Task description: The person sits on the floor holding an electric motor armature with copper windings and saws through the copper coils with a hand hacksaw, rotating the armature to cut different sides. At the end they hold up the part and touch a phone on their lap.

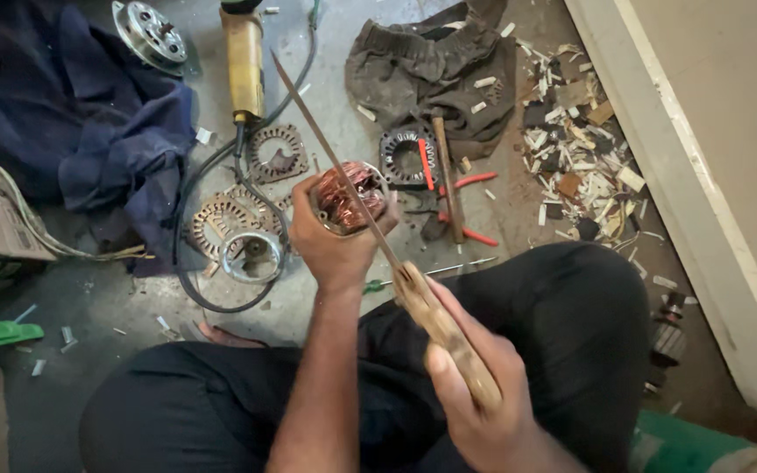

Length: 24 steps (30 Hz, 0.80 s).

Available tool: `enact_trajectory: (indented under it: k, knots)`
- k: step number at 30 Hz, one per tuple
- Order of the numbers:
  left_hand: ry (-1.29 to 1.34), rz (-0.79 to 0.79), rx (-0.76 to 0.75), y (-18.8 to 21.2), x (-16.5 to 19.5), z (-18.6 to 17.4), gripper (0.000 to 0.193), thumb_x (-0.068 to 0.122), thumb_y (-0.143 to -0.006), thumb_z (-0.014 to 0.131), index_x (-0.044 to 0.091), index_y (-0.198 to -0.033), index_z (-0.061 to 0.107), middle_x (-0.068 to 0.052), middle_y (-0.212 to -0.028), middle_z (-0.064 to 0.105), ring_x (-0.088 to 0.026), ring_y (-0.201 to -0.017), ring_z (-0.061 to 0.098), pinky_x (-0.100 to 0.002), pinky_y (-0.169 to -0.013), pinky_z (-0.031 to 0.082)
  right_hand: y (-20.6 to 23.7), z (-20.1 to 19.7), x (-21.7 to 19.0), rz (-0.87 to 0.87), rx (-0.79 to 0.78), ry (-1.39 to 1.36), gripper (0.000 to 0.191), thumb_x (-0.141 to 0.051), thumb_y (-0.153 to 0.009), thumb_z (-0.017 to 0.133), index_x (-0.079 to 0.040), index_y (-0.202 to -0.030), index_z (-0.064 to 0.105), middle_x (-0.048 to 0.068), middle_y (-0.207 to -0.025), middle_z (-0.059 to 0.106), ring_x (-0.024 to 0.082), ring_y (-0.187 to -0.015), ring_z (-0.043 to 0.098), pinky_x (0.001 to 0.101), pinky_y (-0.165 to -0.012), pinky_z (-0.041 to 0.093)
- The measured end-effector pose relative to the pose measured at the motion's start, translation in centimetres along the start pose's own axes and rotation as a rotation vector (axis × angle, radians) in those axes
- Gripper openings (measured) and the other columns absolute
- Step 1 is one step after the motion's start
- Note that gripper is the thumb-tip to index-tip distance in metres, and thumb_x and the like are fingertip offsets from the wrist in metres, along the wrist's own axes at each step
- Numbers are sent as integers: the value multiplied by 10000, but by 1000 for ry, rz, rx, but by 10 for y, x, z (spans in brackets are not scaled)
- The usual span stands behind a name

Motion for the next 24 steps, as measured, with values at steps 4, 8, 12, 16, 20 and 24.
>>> enact_trajectory:
  k: [4, 8, 12, 16, 20, 24]
  knots:
    - [226, -64, -86, 3, 1, 11, 703, 218, -627, 985, 50, -1165, 564, -67, -1064, 755, -163, -923, 751, -309, -831, 629, 35, -21, 10, 39, 32, 29, 592, -160, -946, 575, 81, -1481, 494, 106, -1169, 763, 36, -717, 617, 193, -725, 506]
    - [167, -6, -118, 19, 12, 24, 693, 212, -582, 983, 55, -1120, 575, -70, -1011, 715, -170, -874, 719, -324, -778, 611, 74, -44, 50, 236, 149, 10, 633, -196, -928, 608, 68, -1492, 497, 133, -1142, 724, 76, -698, 593, 228, -695, 484]
    - [186, -177, -93, 20, 2, 32, 536, 203, -703, 927, 72, -1121, 618, -52, -1063, 772, -172, -923, 760, -326, -812, 643, 99, -51, 76, 226, -53, -309, 671, -241, -959, 602, 96, -1510, 423, 125, -1079, 695, 97, -697, 575, 251, -694, 474]
    - [-12, 58, -39, 2, 2, 22, 713, 226, -654, 1019, 42, -1177, 571, -85, -1095, 704, -220, -995, 711, -359, -923, 585, 87, -76, 50, 21, -331, -512, 721, -285, -990, 597, 124, -1529, 348, 117, -1015, 666, 119, -697, 557, 274, -694, 465]
    - [-31, 77, -24, 5, -6, 5, 731, 192, -599, 1026, 52, -1155, 573, -91, -1079, 688, -236, -980, 691, -365, -932, 570, 52, -70, 6, -127, -76, -608, 781, -330, -1022, 592, 152, -1547, 273, 109, -952, 637, 140, -697, 540, 297, -693, 456]
    - [48, 54, -47, 17, -8, -2, 810, 194, -554, 1004, 39, -1221, 571, -103, -1131, 681, -242, -1022, 700, -366, -943, 575, 6, -29, -8, -165, 183, -539, 694, -279, -1039, 574, 177, -1538, 419, 46, -757, 549, 112, -653, 481, 265, -636, 426]
Point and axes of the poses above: each hand's wrist, its own y-axis away from the middle knuckle, its own z-axis out of the palm, x = y × z, the point moved 6 cm from there along -y, towards the middle knuckle
